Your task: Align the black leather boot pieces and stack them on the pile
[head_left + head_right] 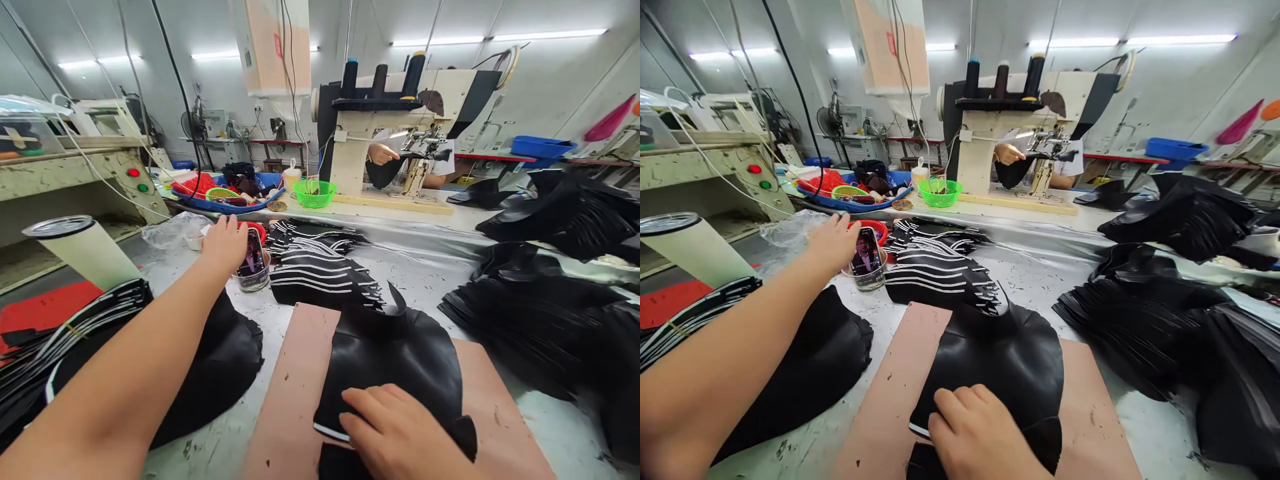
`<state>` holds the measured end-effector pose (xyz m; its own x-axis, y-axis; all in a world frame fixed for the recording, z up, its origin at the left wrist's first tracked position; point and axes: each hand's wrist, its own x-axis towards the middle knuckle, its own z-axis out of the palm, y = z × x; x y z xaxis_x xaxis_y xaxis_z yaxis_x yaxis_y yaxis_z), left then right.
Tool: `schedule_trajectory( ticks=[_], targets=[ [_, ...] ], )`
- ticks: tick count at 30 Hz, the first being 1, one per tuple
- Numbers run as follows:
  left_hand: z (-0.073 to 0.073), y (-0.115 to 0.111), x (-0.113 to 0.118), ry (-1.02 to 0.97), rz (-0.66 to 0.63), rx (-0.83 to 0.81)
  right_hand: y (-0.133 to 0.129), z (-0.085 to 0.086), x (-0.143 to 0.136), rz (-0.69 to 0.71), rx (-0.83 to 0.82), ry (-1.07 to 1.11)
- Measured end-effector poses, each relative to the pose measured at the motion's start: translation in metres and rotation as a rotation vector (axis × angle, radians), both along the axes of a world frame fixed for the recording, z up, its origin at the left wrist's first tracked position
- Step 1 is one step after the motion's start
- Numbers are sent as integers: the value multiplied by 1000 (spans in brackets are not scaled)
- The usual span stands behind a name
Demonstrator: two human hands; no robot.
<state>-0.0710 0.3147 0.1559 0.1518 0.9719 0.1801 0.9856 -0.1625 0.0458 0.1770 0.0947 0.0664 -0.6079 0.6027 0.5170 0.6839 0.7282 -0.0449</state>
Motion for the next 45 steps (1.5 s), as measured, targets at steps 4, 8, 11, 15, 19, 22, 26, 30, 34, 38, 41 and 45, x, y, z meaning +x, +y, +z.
schedule_trajectory(
  ticks=[4,8,11,15,19,22,26,30,34,38,41,45],
  targets=[
    [-37,-86,35,-159,-188,-311,6,-34,-25,-3,-73,-123],
    [-86,-183,58,-417,-329,-593,1,-49,-24,-49,-65,-116],
    [-103,-214,64,-691,-268,-682,-7,-47,-20,-87,-77,-79],
    [-110,-210,71,-1062,-13,-792,-15,-38,-20,-139,-125,-28],
    [-111,-204,77,-1302,162,-899,-21,-31,-20,-119,-109,53],
    [-107,-206,78,-1399,223,-937,-25,-27,-18,-87,-114,145],
    [-102,-208,79,-1450,252,-940,-28,-23,-15,-65,-150,253],
    [-98,-209,81,-1440,241,-918,-30,-26,-16,-73,-166,321],
    [-98,-212,86,-1386,231,-877,-30,-27,-19,-154,-257,324],
    [-102,-216,90,-1346,215,-850,-24,-15,-18,-290,-639,327],
    [-104,-217,91,-1334,201,-839,-17,-7,-15,-334,-814,316],
    [-101,-218,91,-1323,186,-834,-14,-8,-12,-283,-839,341]
  ],
)
